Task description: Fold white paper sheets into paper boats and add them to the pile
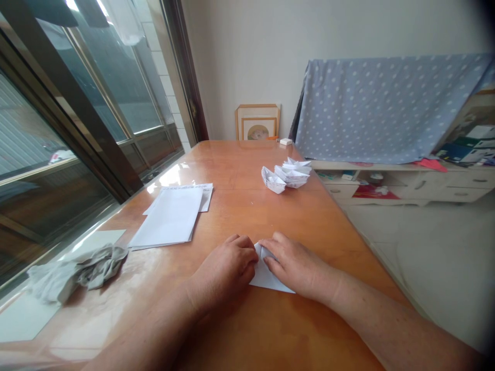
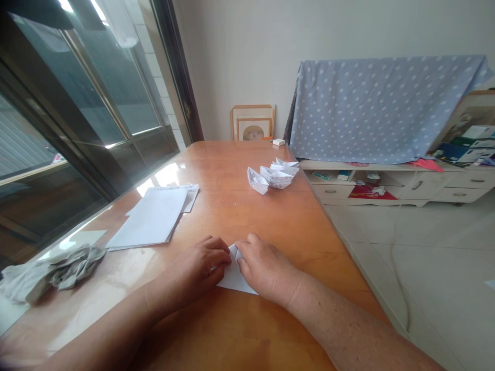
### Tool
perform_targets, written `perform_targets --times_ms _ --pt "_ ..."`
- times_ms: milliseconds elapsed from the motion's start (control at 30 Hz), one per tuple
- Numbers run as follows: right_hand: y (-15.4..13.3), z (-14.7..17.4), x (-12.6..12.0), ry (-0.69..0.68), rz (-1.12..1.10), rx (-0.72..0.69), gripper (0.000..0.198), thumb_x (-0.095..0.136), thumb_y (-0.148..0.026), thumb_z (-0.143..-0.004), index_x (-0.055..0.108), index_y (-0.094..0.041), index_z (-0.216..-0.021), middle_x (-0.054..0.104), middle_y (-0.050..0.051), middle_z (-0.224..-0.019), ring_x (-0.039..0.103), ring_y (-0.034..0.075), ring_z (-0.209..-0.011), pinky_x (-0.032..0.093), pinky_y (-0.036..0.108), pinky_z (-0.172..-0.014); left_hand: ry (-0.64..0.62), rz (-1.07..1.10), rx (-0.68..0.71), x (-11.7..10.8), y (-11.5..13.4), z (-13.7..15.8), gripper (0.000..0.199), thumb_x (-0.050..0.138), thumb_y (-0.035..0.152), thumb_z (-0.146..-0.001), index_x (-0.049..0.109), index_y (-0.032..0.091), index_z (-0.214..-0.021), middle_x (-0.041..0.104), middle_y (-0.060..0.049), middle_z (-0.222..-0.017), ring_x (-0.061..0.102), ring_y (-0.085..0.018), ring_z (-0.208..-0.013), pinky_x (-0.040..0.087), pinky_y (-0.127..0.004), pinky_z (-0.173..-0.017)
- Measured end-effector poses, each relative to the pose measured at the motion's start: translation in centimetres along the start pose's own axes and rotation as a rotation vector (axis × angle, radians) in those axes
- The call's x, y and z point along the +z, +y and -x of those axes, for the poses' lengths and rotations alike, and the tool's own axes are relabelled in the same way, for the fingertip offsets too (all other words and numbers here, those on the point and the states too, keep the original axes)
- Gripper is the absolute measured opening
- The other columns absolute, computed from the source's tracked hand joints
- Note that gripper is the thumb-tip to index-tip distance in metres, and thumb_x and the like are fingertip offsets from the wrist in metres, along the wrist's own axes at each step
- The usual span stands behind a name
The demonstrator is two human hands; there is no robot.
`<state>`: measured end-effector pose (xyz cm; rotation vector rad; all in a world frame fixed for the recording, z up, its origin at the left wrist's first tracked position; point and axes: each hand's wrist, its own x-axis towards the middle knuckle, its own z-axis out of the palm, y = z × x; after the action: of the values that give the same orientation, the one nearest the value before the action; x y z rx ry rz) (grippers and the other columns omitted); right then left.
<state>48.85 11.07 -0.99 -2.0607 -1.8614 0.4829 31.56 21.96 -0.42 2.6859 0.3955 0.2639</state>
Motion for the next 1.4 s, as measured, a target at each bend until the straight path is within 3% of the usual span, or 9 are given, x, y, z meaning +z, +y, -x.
perform_targets --times_ms 433,767,967,1067,1400 --pt "0.1 0.0 0.2 0.009 0.004 -0.016 0.027 0.05 -0.028 -0.097 0.062 -0.024 -0.121 0.058 0.006 -0.104 0.061 0.019 -0.094 0.041 0.028 -0.083 0.0 -0.023 0.025 0.1 -0.2 0.1 0.021 0.055 0.012 -0.088 0.074 0.022 -0.088 0.063 -0.006 -0.094 0.058 -0.021 -0.093 0.049 -0.032 -0.083" --pt "0.3 -0.1 0.6 0.038 -0.002 0.053 0.028 0.053 -0.024 -0.093 0.057 -0.022 -0.121 0.06 0.009 -0.118 0.059 0.021 -0.1 0.042 0.029 -0.086 -0.008 -0.067 0.035 0.2 -0.3 0.2 0.018 0.058 0.012 -0.087 0.073 0.021 -0.088 0.068 -0.006 -0.113 0.059 -0.023 -0.1 0.048 -0.037 -0.089" --pt "0.1 0.0 0.5 0.024 0.035 0.005 0.031 0.05 -0.026 -0.096 0.058 -0.023 -0.126 0.059 0.009 -0.111 0.061 0.021 -0.097 0.042 0.029 -0.085 -0.026 -0.113 0.019 -0.3 0.2 0.2 0.018 0.058 0.012 -0.087 0.072 0.023 -0.086 0.069 -0.004 -0.111 0.06 -0.023 -0.099 0.045 -0.038 -0.088" --pt "-0.2 0.1 0.4 0.011 0.063 0.001 0.031 0.047 -0.026 -0.098 0.059 -0.023 -0.126 0.059 0.009 -0.107 0.062 0.02 -0.092 0.042 0.028 -0.08 -0.05 -0.134 0.017 -0.5 0.4 0.1 0.018 0.056 0.012 -0.087 0.071 0.022 -0.084 0.07 -0.004 -0.106 0.06 -0.023 -0.097 0.043 -0.037 -0.087" --pt "-0.7 -0.4 0.4 0.019 0.158 -0.008 0.026 0.039 -0.03 -0.102 0.062 -0.02 -0.103 0.056 0.005 -0.09 0.054 0.014 -0.068 0.034 0.026 -0.062 -0.069 -0.158 0.025 -0.5 0.8 0.3 0.02 0.053 0.009 -0.087 0.068 0.021 -0.089 0.071 -0.004 -0.106 0.058 -0.023 -0.095 0.04 -0.036 -0.082"
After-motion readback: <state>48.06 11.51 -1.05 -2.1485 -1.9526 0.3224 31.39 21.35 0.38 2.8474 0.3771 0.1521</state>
